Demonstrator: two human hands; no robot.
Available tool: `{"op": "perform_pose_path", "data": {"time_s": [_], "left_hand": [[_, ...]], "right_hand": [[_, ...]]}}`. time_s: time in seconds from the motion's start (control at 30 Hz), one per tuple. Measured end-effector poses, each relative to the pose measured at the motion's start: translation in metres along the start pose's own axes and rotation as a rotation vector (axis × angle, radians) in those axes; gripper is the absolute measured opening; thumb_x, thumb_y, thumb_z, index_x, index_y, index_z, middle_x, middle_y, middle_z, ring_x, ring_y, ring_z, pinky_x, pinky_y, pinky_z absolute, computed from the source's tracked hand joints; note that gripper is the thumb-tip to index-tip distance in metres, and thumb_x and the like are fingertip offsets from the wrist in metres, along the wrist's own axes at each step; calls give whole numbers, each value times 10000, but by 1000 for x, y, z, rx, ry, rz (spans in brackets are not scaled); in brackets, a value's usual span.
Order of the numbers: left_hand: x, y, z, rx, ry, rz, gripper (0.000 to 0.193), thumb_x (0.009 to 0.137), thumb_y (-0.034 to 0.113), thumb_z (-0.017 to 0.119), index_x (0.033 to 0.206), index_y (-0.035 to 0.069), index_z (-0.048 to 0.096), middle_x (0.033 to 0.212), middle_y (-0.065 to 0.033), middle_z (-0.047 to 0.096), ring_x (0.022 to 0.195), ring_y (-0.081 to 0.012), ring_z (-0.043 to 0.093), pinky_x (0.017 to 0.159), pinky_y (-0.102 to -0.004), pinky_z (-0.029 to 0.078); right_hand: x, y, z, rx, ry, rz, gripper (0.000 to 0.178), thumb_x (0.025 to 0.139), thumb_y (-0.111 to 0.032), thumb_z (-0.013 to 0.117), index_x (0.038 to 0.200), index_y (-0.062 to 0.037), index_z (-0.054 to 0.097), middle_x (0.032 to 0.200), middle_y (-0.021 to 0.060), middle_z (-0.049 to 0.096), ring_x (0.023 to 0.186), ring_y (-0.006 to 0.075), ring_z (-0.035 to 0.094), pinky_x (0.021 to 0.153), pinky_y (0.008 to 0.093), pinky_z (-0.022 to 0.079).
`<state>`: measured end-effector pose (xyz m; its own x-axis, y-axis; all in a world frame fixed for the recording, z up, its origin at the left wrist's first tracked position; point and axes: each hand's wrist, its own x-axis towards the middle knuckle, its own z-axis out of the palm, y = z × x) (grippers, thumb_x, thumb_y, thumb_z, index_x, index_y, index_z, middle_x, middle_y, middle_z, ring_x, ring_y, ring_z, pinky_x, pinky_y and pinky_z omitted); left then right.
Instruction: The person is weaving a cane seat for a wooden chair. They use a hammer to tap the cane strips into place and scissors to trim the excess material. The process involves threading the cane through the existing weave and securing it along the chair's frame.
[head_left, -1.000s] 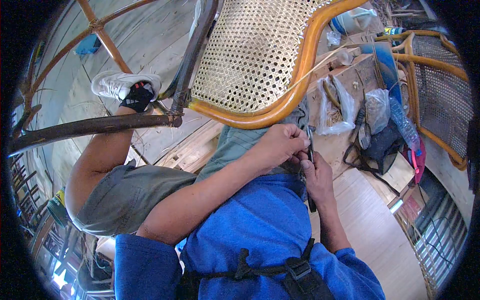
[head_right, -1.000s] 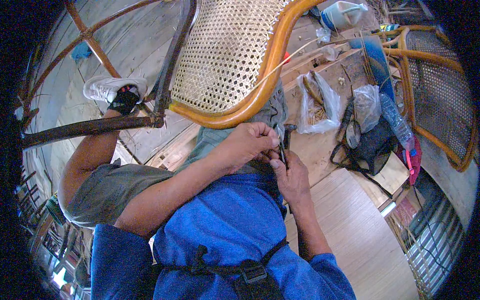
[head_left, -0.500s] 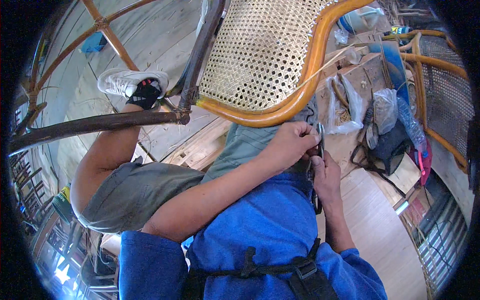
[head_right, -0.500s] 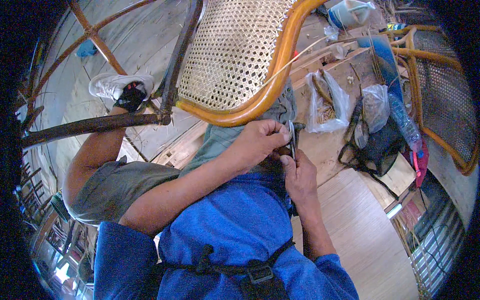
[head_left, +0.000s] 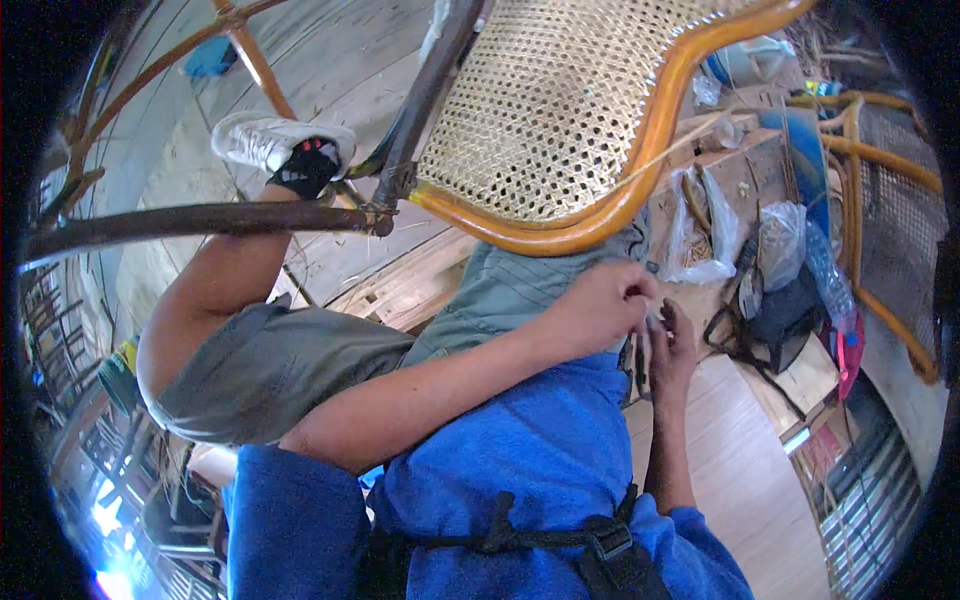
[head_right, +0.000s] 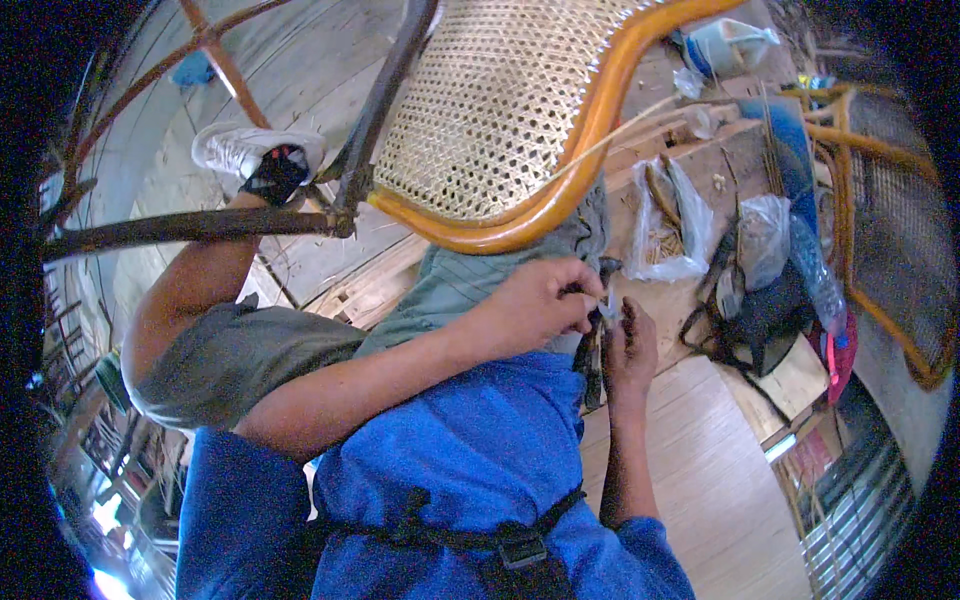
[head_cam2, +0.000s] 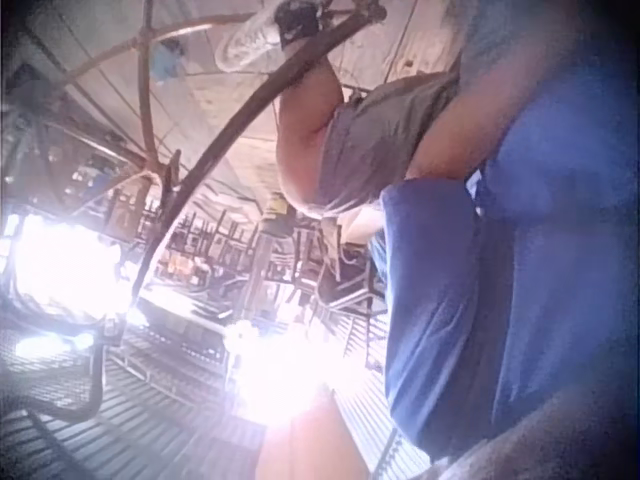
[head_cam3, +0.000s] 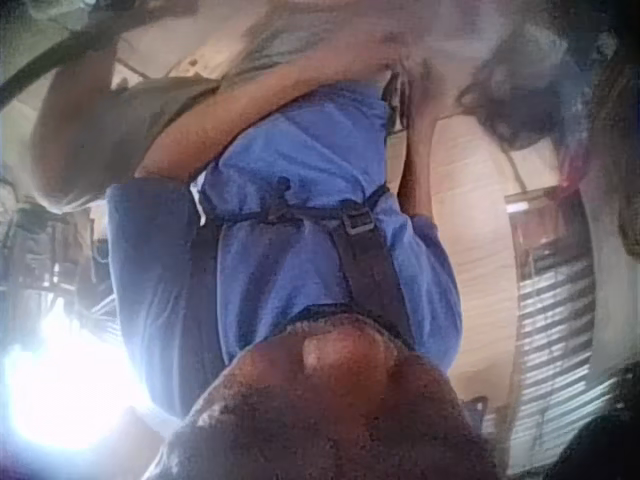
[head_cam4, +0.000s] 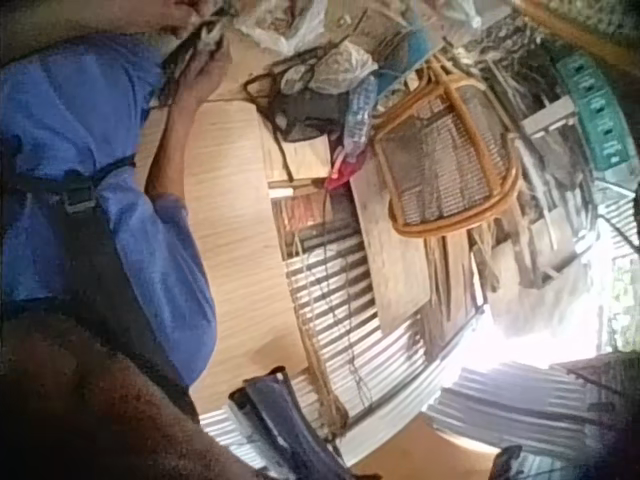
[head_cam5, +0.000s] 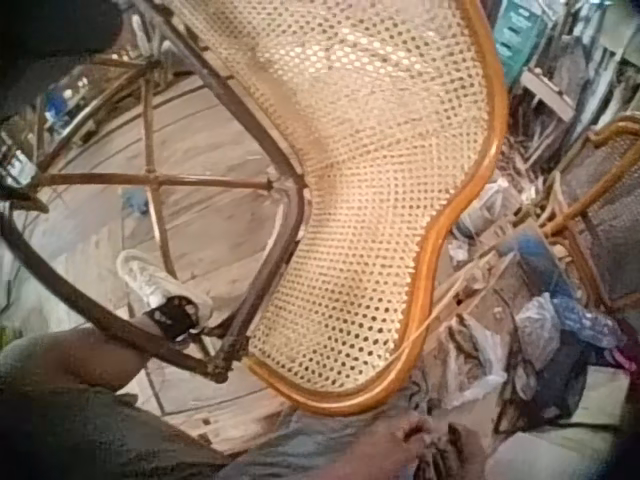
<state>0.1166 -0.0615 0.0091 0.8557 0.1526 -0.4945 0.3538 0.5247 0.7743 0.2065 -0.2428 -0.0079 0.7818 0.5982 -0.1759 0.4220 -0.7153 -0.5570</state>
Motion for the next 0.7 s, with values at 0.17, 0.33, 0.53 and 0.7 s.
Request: {"op": "perform_pose_path", "data": {"time_s": [0.17, 0.33, 0.53, 0.7], "left_hand": [[1, 23, 4, 227, 138, 270, 115, 806, 102, 539, 857, -1, 552, 774, -168, 596, 676, -263, 606, 612, -360, 474], [1, 39, -11, 433, 285, 420, 126, 806, 122, 539, 849, 5, 555, 742, -179, 589, 691, -324, 601, 623, -395, 476], [35, 99, -65, 784, 421, 391, 235, 770, 222, 577, 840, 1, 614, 750, -200, 611, 722, -360, 610, 669, -431, 481], [59, 107, -76, 985, 124, 227, 265, 722, 234, 599, 856, 13, 653, 766, -195, 631, 755, -344, 623, 687, -427, 486]], "right_hand": [[25, -77, -14, 914, 37, 308, 186, 859, -31, 552, 1031, 28, 592, 899, 50, 606, 711, 88, 550, 642, 204, 456], [49, -88, -13, 941, 34, 196, 131, 857, -40, 548, 965, 23, 584, 796, 70, 605, 658, 120, 548, 592, 239, 453], [91, -106, -29, 929, -111, -22, 103, 860, -43, 528, 952, -10, 561, 735, 60, 572, 607, 134, 530, 552, 256, 436], [109, -109, -24, 889, -195, -65, 99, 860, -38, 533, 948, -19, 572, 762, 39, 570, 636, 101, 522, 577, 231, 436]]}}
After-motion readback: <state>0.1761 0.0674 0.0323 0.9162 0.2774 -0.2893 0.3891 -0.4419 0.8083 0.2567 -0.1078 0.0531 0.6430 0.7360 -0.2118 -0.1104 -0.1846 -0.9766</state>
